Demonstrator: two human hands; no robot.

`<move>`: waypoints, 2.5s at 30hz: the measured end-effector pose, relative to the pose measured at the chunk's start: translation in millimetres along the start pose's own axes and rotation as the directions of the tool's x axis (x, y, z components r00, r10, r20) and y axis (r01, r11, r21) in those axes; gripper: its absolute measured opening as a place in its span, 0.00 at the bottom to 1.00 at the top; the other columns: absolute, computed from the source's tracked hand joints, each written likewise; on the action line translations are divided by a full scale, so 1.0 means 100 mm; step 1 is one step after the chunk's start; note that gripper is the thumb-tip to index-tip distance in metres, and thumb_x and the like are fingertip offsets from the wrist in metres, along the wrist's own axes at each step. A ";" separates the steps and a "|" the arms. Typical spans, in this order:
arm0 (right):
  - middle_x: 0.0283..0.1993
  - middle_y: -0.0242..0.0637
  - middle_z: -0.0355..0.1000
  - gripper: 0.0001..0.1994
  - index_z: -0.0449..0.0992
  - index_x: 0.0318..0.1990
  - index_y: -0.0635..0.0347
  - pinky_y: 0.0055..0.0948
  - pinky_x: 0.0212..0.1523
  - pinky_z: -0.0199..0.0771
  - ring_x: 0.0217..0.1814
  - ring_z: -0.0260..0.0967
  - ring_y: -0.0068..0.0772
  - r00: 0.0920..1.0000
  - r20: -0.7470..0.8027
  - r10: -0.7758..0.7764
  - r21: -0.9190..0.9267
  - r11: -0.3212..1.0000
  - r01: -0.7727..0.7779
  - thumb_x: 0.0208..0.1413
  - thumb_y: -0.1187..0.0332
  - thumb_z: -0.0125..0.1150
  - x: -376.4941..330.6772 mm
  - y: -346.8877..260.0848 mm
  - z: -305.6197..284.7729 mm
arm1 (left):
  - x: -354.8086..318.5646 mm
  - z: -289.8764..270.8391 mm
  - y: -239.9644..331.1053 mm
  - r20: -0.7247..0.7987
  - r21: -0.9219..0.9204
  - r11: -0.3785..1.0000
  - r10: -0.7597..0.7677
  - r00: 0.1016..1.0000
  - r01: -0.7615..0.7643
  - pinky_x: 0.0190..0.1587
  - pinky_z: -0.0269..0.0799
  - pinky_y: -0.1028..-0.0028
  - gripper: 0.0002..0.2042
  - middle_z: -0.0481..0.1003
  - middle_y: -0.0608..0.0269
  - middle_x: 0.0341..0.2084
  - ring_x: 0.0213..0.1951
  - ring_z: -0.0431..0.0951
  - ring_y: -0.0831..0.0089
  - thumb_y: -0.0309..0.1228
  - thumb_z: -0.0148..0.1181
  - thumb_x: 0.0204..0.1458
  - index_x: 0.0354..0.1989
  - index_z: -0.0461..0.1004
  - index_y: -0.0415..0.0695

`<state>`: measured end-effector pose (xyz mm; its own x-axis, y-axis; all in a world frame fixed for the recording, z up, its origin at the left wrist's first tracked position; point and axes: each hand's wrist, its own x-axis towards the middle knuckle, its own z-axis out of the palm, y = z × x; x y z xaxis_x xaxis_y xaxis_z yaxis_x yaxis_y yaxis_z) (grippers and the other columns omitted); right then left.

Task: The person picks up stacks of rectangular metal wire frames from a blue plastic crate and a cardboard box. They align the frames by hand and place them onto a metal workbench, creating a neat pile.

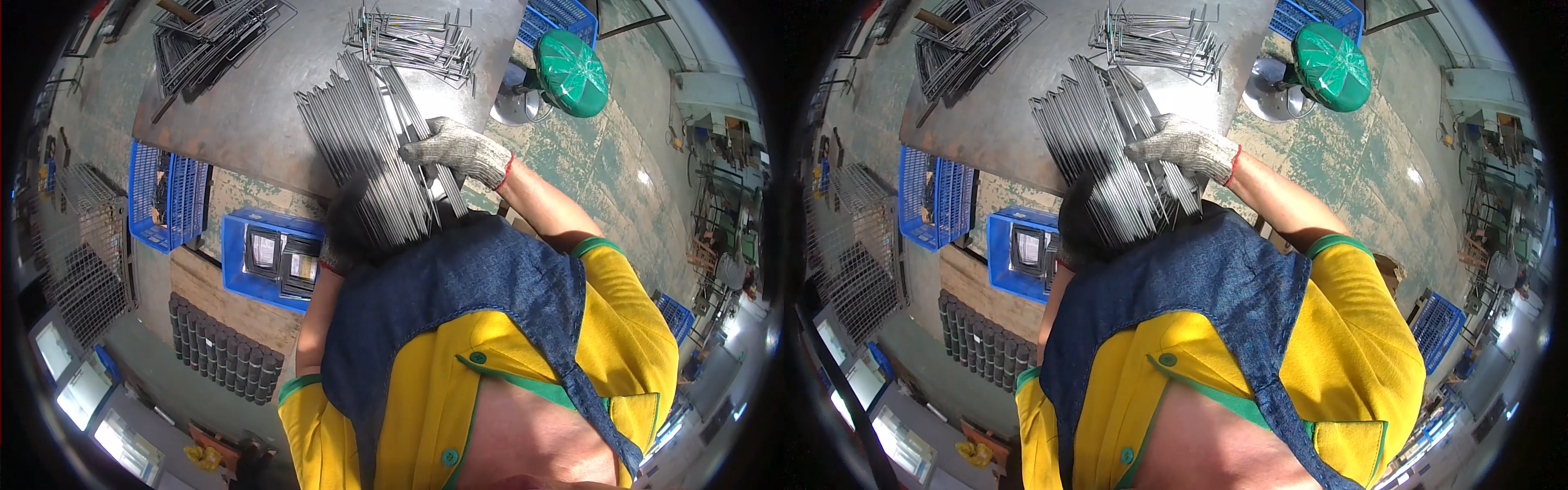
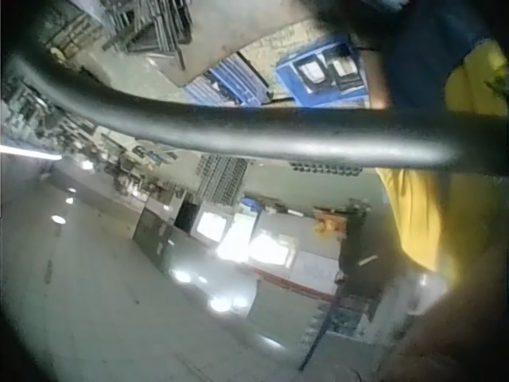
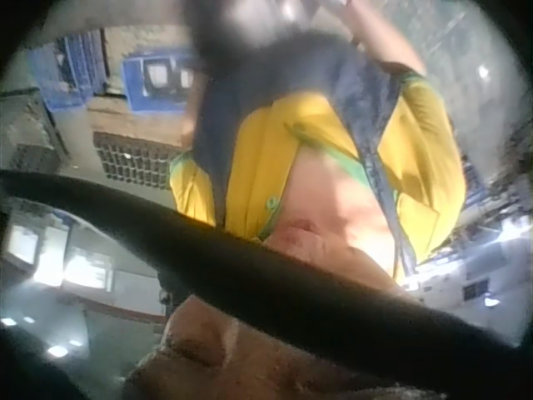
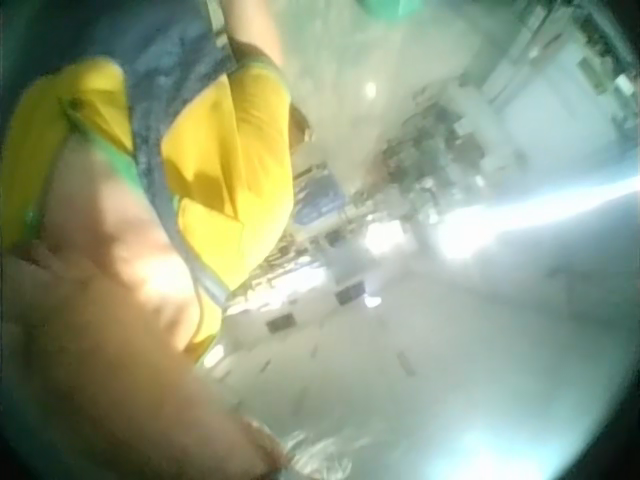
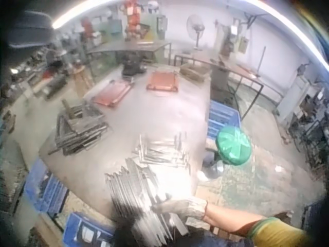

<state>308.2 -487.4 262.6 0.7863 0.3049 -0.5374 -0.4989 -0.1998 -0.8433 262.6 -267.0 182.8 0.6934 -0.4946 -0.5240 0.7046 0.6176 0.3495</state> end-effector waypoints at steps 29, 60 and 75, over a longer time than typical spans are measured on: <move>0.28 0.29 0.70 0.14 0.73 0.39 0.65 0.19 0.28 0.67 0.29 0.64 0.16 0.995 -0.077 0.063 0.009 0.998 -0.063 0.48 0.65 0.61 -0.07 0.08 -0.12 | -0.04 0.15 -0.02 0.180 -0.244 0.957 -0.114 0.977 0.157 0.46 0.71 0.64 0.18 0.71 0.52 0.43 0.44 0.73 0.62 0.37 0.46 0.55 0.50 0.64 0.38; 0.22 0.32 0.68 0.13 0.70 0.38 0.67 0.20 0.14 0.63 0.15 0.62 0.18 0.989 -0.121 0.082 0.061 0.995 -0.075 0.48 0.67 0.57 0.21 0.53 -0.05 | 0.09 -0.61 -0.24 0.035 -0.069 0.996 0.064 0.997 -0.061 0.53 0.65 0.68 0.18 0.66 0.54 0.50 0.51 0.67 0.66 0.33 0.39 0.58 0.54 0.62 0.37; 0.35 0.36 0.72 0.19 0.68 0.45 0.69 0.21 0.34 0.70 0.33 0.68 0.20 0.997 -0.006 0.082 0.421 0.904 -0.072 0.48 0.67 0.61 0.10 0.50 -0.03 | -0.01 -0.41 -0.13 0.086 -0.149 0.987 -0.047 0.995 0.060 0.53 0.66 0.68 0.20 0.67 0.56 0.49 0.50 0.68 0.68 0.37 0.37 0.59 0.55 0.60 0.38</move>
<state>291.9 -497.0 215.1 0.7449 0.2820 -0.6047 -0.6611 0.1897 -0.7259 246.7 -250.0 146.6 0.6696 -0.5737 -0.4716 0.7145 0.6710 0.1982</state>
